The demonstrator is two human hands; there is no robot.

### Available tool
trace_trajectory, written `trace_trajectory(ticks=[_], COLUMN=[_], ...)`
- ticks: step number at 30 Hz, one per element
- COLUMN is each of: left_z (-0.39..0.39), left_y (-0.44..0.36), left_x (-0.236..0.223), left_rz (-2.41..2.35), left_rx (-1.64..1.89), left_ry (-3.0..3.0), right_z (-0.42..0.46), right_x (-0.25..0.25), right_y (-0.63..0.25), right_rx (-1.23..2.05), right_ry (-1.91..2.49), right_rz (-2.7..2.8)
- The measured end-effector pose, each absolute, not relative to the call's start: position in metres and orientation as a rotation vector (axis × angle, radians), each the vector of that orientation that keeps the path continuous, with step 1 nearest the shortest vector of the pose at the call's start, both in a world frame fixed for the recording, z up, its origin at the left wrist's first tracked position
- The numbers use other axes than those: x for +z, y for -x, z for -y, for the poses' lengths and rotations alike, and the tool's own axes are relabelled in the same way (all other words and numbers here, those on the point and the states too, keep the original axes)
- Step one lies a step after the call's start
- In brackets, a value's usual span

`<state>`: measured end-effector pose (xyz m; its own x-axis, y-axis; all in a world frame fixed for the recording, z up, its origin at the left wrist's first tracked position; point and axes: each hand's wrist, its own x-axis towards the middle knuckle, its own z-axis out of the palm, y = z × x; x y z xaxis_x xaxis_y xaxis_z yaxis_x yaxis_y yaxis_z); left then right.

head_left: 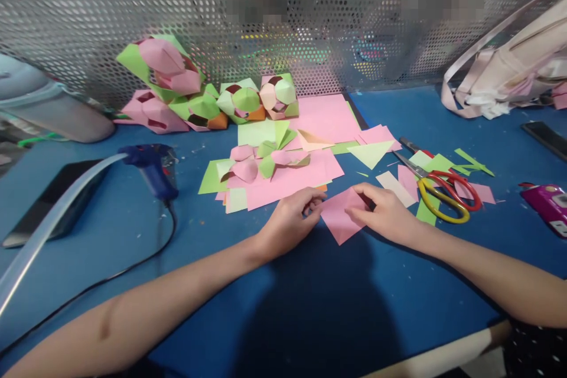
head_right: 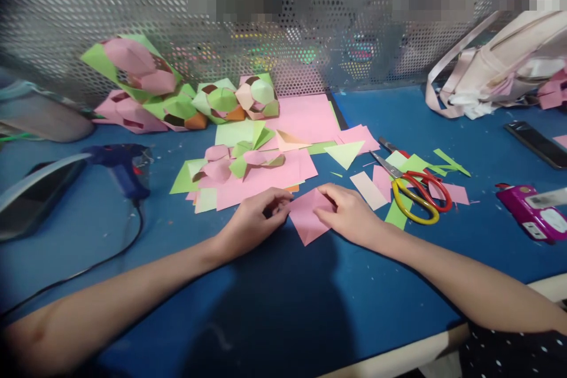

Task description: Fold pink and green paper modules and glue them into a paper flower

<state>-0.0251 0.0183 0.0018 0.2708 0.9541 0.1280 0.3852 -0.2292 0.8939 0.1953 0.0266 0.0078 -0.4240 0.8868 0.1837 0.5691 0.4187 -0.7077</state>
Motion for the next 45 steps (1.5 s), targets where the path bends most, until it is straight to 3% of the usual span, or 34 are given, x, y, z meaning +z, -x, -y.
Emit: trace_trajectory(ticks=[8,14,22,45], left_z=[-0.019,-0.028,-0.036,-0.047], left_y=[0.026,0.032,0.04,0.046], left_x=[0.0,-0.004,-0.005,0.003], left_rz=[-1.203,-1.214,-1.061,-0.979], left_rx=[0.951,0.939,0.814,0.666], left_ry=[-1.806,-1.991,-2.248,-2.178], right_z=[-0.029,-0.028,-0.025,-0.022], right_x=[-0.001,-0.011,-0.013,-0.019], right_y=[-0.196,-0.2,-0.205,-0.216], right_rx=[0.714,0.442,0.249,0.195], right_ry=[1.249,0.822,0.672,0.458], right_rz=[2.189,2.422,2.54,2.646])
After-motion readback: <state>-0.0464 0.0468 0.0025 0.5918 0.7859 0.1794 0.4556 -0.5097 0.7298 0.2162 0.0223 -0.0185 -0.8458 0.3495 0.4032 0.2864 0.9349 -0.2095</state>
